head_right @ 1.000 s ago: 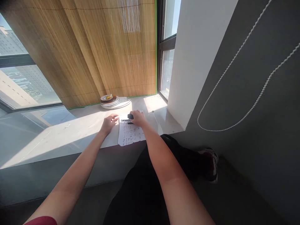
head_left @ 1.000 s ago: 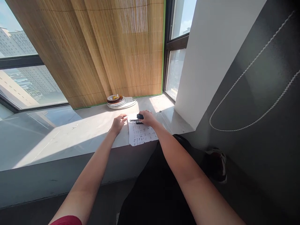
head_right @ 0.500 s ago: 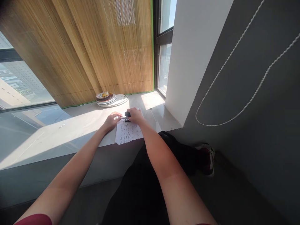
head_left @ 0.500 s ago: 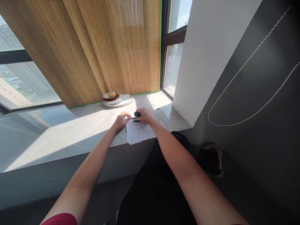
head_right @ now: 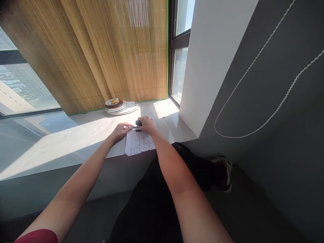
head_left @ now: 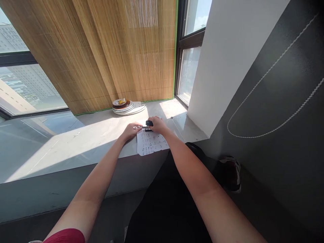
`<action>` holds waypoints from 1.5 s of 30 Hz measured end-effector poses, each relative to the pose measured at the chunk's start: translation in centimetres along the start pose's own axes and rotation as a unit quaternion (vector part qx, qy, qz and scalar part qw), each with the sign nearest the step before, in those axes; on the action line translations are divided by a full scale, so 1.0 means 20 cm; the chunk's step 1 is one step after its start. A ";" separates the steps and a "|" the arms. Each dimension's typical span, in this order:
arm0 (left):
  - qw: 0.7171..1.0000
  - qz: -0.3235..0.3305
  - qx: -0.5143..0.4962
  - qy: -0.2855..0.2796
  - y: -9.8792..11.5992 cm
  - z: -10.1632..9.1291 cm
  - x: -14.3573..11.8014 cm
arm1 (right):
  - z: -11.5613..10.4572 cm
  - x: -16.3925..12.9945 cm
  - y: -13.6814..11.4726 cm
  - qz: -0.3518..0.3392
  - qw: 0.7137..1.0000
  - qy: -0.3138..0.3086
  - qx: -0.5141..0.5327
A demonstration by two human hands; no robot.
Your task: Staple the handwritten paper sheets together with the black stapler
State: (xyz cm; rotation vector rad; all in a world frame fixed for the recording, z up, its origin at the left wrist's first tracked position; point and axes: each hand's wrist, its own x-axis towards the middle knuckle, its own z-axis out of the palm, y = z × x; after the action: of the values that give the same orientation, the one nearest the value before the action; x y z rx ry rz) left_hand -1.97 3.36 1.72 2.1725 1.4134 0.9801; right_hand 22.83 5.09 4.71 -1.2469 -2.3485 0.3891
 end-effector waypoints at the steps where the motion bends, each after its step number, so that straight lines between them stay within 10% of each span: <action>1: 1.000 -0.003 -0.001 -0.002 -0.01 0.00 0.00 | 0.00 0.00 0.00 0.000 1.000 -0.001 0.001; 23: 0.996 -0.014 0.052 0.072 0.02 -0.08 -0.10 | 0.01 0.01 0.01 -0.010 1.000 0.017 0.009; 45: 0.994 0.048 0.006 0.097 0.11 -0.05 -0.08 | -0.02 -0.02 -0.17 -0.170 0.985 0.014 0.025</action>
State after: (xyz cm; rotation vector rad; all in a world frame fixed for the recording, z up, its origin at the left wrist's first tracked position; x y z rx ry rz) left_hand -1.68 0.90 3.16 2.2228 1.4129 1.2504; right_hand 20.72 2.97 6.42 -0.8005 -2.4496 0.3116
